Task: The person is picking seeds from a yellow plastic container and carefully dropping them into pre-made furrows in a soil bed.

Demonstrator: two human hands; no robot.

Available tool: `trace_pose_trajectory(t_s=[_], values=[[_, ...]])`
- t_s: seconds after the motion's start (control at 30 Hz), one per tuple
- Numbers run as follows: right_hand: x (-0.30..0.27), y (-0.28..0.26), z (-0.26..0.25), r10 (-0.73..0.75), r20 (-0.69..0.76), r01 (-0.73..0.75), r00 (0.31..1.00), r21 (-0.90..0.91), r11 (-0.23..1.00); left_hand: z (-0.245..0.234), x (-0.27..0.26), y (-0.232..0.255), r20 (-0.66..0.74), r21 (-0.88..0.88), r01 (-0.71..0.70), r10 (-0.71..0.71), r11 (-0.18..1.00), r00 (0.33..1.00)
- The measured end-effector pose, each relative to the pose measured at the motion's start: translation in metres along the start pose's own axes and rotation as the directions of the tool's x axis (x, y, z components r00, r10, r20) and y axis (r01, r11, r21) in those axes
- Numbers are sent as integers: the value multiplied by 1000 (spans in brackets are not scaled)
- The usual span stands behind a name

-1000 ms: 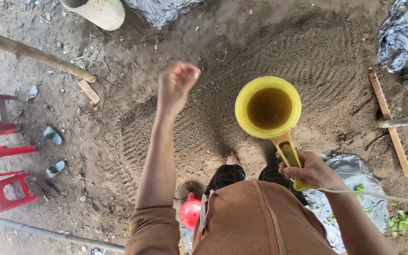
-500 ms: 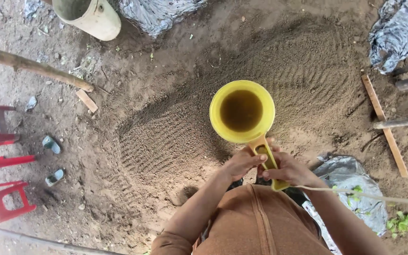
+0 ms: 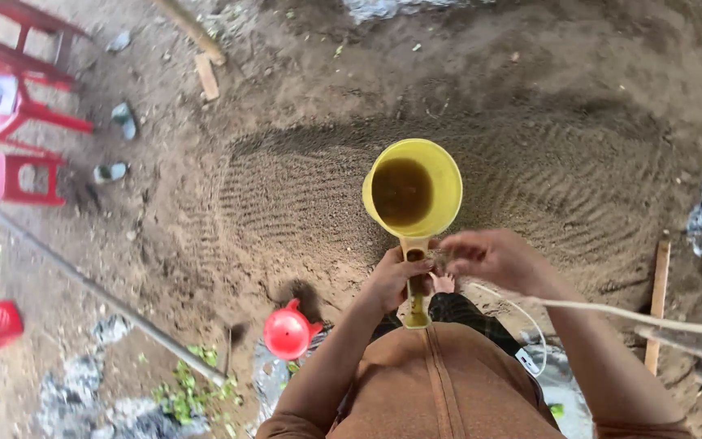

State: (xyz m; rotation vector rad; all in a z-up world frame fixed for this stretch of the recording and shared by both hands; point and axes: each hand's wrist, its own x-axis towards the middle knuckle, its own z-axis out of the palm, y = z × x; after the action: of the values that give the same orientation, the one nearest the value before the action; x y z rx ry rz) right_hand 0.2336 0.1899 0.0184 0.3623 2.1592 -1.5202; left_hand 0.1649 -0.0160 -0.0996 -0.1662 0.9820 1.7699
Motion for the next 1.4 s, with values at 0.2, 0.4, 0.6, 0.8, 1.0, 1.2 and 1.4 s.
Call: trace_pose_trajectory(t_s=[0.2, 0.4, 0.6, 0.8, 1.0, 1.2, 1.4], values=[[102, 10, -9, -336, 16, 331, 942, -219, 918, -3, -13, -25, -172, -17, -37, 34, 999, 985], [163, 47, 38, 5, 256, 219, 967, -837, 502, 27, -34, -30, -226, -49, -73, 61, 996, 972], [153, 28, 31, 9, 288, 274, 958, -919, 285, 28, -37, -33, -221, -63, -95, 79, 993, 972], [84, -102, -27, -135, 378, 355, 916, -604, 714, 23, -53, -11, -299, -55, -130, 108, 990, 948], [88, -132, -91, -925, 262, 846, 274, 392, 361, 11, -64, 6, -490, 82, -1, 42, 997, 871], [130, -111, -84, -279, 60, 285, 958, -252, 925, -14, -76, 7, -458, -42, -128, 95, 991, 884], [133, -78, -108, -773, -21, 630, 635, 593, 501, -21, -84, 9, -517, -16, -87, 66, 996, 853]])
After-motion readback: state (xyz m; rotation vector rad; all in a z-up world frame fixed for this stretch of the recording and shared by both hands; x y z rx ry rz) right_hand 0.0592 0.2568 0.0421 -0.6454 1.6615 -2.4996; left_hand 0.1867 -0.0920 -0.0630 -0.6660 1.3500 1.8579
